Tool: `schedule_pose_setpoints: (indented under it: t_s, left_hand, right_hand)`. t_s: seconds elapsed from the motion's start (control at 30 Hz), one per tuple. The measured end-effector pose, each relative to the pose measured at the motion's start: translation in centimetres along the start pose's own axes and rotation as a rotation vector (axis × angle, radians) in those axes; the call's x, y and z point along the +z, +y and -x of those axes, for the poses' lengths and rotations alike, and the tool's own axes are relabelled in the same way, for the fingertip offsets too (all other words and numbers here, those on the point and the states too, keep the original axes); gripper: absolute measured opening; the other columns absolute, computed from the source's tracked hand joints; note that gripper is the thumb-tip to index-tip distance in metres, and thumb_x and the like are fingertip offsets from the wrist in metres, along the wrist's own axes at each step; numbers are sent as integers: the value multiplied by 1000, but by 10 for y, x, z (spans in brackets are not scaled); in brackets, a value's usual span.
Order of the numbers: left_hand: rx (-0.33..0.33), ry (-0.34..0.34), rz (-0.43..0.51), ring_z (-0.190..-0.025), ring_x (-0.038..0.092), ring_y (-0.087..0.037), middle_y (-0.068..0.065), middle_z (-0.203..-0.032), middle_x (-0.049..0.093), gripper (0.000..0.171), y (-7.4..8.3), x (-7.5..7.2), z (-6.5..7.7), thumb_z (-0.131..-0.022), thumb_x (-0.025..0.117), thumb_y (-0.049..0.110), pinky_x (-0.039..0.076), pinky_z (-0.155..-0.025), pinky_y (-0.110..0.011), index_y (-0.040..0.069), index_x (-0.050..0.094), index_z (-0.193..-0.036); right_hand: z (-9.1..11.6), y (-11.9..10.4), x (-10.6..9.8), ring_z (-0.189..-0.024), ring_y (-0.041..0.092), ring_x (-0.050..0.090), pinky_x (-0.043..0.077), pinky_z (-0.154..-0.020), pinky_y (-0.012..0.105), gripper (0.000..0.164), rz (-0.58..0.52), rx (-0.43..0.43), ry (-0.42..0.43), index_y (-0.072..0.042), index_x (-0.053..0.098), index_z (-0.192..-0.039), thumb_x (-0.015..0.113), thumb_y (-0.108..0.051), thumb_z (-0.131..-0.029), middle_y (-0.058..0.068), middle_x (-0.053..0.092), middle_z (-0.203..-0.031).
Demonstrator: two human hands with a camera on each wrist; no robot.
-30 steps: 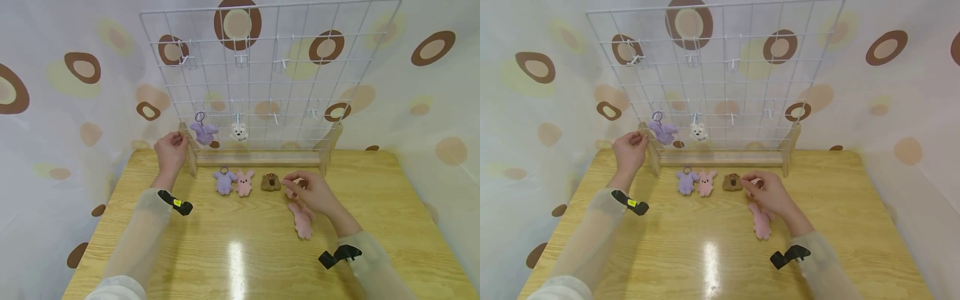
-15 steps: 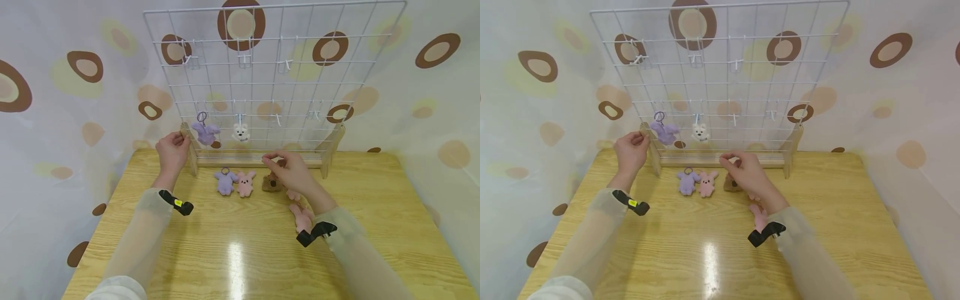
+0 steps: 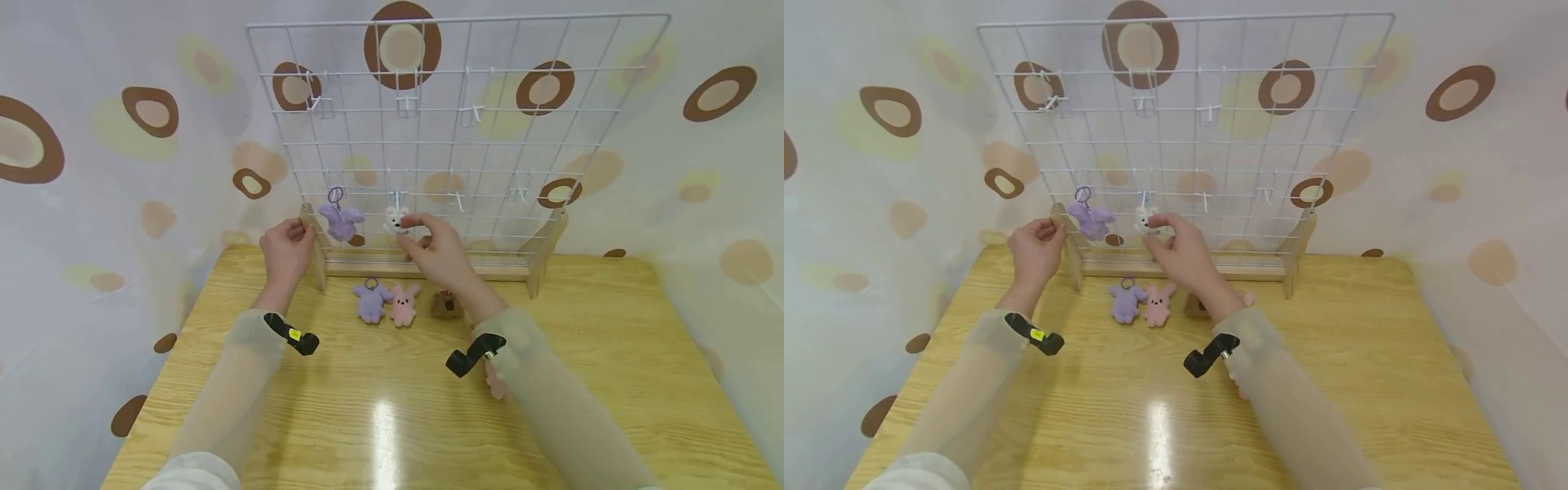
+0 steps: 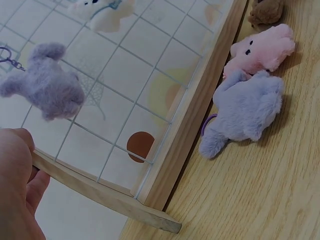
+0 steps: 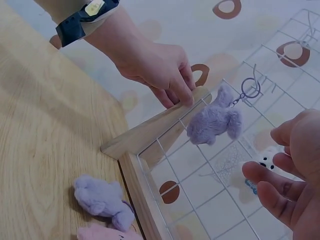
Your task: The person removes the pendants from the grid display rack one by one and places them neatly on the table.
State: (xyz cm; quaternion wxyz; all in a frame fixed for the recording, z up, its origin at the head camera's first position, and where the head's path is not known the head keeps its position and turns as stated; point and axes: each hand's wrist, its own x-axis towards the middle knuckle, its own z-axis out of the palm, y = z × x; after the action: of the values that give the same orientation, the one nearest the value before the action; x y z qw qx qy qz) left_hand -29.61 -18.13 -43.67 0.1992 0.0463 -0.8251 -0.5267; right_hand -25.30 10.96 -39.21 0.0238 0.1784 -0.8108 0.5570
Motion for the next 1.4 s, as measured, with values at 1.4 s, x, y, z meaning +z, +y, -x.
schedule_pose_setpoints:
  t_s: [1.4]
  left_hand:
    - [63, 14, 18, -100, 77, -32, -25, -106, 77, 23, -2, 0, -1, -99, 74, 8, 64, -85, -37, -9, 76, -114]
  right_hand:
    - [-52, -16, 38, -54, 12, 66, 49, -47, 17, 22, -259, 196, 403, 6, 72, -110, 77, -12, -98, 15, 68, -114]
